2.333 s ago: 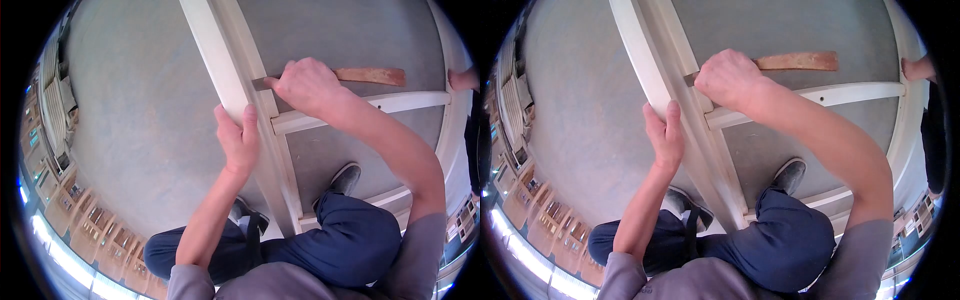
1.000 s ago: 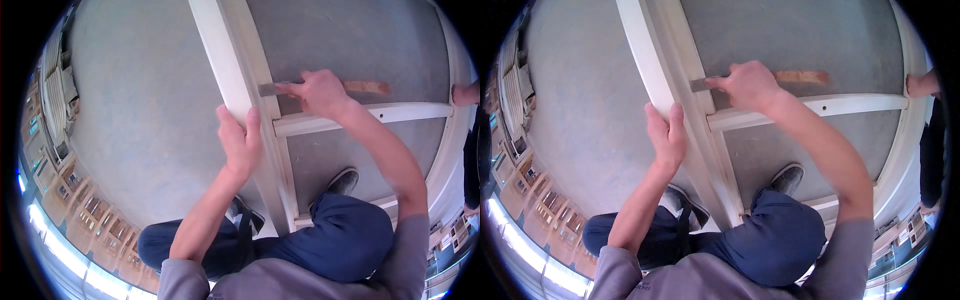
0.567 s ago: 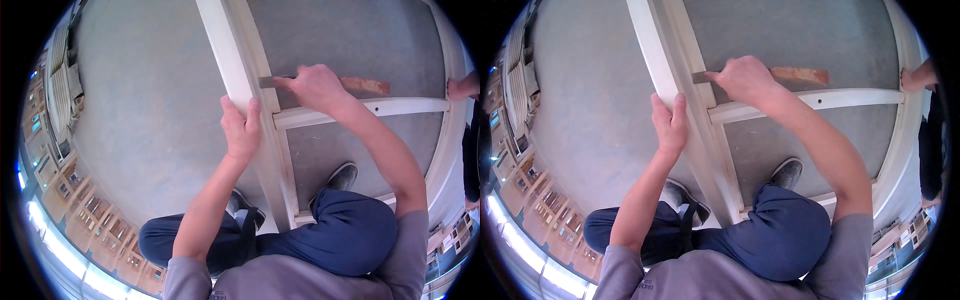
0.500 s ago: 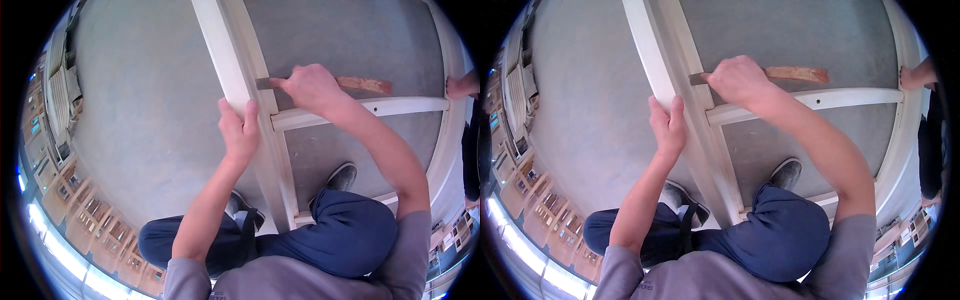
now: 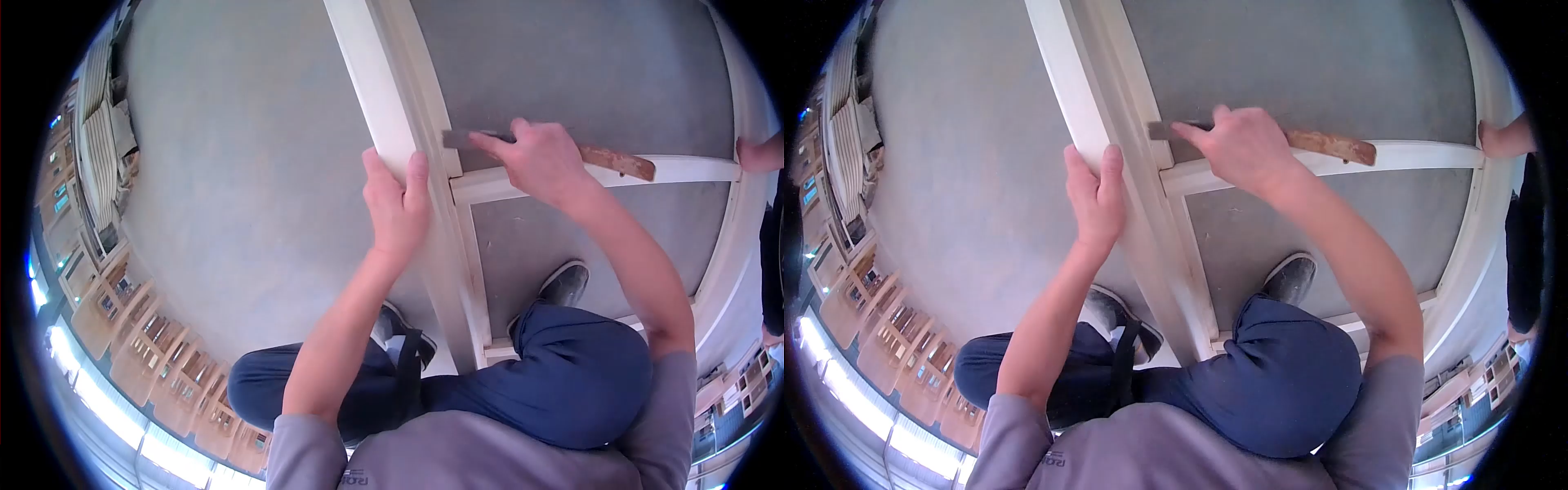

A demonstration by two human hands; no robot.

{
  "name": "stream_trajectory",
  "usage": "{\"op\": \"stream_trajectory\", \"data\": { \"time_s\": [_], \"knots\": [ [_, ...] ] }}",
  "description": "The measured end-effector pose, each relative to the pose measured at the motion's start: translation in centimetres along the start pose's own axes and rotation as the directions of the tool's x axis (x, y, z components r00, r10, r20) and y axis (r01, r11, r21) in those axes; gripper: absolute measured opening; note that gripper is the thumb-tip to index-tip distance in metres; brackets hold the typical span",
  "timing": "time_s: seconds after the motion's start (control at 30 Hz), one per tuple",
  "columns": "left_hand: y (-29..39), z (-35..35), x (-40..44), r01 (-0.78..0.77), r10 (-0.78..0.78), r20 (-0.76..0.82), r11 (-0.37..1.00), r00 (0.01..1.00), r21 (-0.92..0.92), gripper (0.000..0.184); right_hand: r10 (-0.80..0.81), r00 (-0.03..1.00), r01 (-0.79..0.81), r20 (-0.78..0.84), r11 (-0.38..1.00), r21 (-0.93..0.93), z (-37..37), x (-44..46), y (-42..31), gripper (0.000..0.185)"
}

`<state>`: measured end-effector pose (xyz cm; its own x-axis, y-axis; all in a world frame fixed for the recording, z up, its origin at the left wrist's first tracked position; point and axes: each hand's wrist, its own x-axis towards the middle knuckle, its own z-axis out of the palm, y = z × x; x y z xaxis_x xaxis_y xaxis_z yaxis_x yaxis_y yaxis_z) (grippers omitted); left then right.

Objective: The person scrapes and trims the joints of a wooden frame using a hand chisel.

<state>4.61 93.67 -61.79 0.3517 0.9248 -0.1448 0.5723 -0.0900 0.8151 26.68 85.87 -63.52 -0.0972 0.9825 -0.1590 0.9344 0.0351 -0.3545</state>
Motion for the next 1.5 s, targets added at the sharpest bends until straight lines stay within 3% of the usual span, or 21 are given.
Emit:
{"op": "stream_trajectory", "data": {
  "time_s": [0.2, 0.3, 0.4, 0.6, 1.0, 1.1, 1.2, 1.27, 1.33, 1.43, 1.5],
  "knots": [
    [0.3, 0.2, 0.1, 0.073, -0.072, 0.023, 0.996, 0.997, -0.060, 0.043, -0.033, 0.988, 0.029, 0.154, 0.999, 0.030, 0.0, 0.2, -0.9, 0.041],
    [0.3, 0.3, 0.3, 0.055, -0.054, 0.017, 0.996, 0.998, -0.071, 0.044, -0.038, 0.989, 0.037, 0.144, 0.999, 0.014, 0.0, 0.4, -1.0, 0.035],
    [0.3, 0.1, 0.4, 0.050, -0.049, 0.029, 0.998, 0.998, -0.044, 0.045, -0.061, 0.997, 0.061, 0.056, 0.998, 0.009, 0.5, 0.4, -0.7, 0.051],
    [0.2, 0.0, 0.3, 0.051, -0.050, 0.027, 0.999, 0.998, -0.019, 0.046, -0.097, 0.993, 0.095, 0.062, 0.995, 0.033, -0.5, 0.8, -1.1, 0.048],
    [0.7, 0.1, 0.3, 0.084, -0.085, 0.028, 0.996, 0.996, 0.024, 0.046, -0.079, 0.946, 0.094, 0.313, 0.995, -0.034, -1.8, 3.8, -2.4, 0.035],
    [0.9, 0.3, 0.4, 0.051, -0.051, 0.008, 0.998, 0.999, 0.028, 0.047, -0.038, 0.955, 0.035, 0.295, 0.999, 0.016, -1.4, 3.6, -1.8, 0.039],
    [0.5, 0.0, 0.1, 0.068, -0.069, 0.032, 0.998, 0.997, 0.015, 0.047, -0.134, 0.978, 0.138, 0.160, 0.990, -0.018, 0.9, 2.7, 0.1, 0.047],
    [0.6, -0.1, 0.0, 0.109, -0.107, 0.067, 0.994, 0.992, -0.018, 0.045, -0.226, 0.974, 0.226, 0.000, 0.974, -0.035, 2.7, 1.8, 1.9, 0.052],
    [0.3, 0.1, 0.0, 0.030, -0.029, 0.028, 0.999, 0.999, -0.026, 0.043, -0.307, 0.927, 0.292, -0.214, 0.951, -0.098, 4.1, 0.9, 2.5, 0.056],
    [0.1, 0.1, 0.3, 0.015, -0.014, 0.020, 0.999, 1.000, -0.032, 0.042, -0.167, 0.969, 0.178, -0.183, 0.983, 0.043, 2.5, 0.3, 1.1, 0.053],
    [0.1, 0.0, 0.2, 0.040, -0.039, 0.032, 0.999, 0.999, -0.031, 0.043, -0.112, 0.991, 0.114, -0.079, 0.993, 0.026, 1.9, 0.5, 0.6, 0.050]
  ]
}}
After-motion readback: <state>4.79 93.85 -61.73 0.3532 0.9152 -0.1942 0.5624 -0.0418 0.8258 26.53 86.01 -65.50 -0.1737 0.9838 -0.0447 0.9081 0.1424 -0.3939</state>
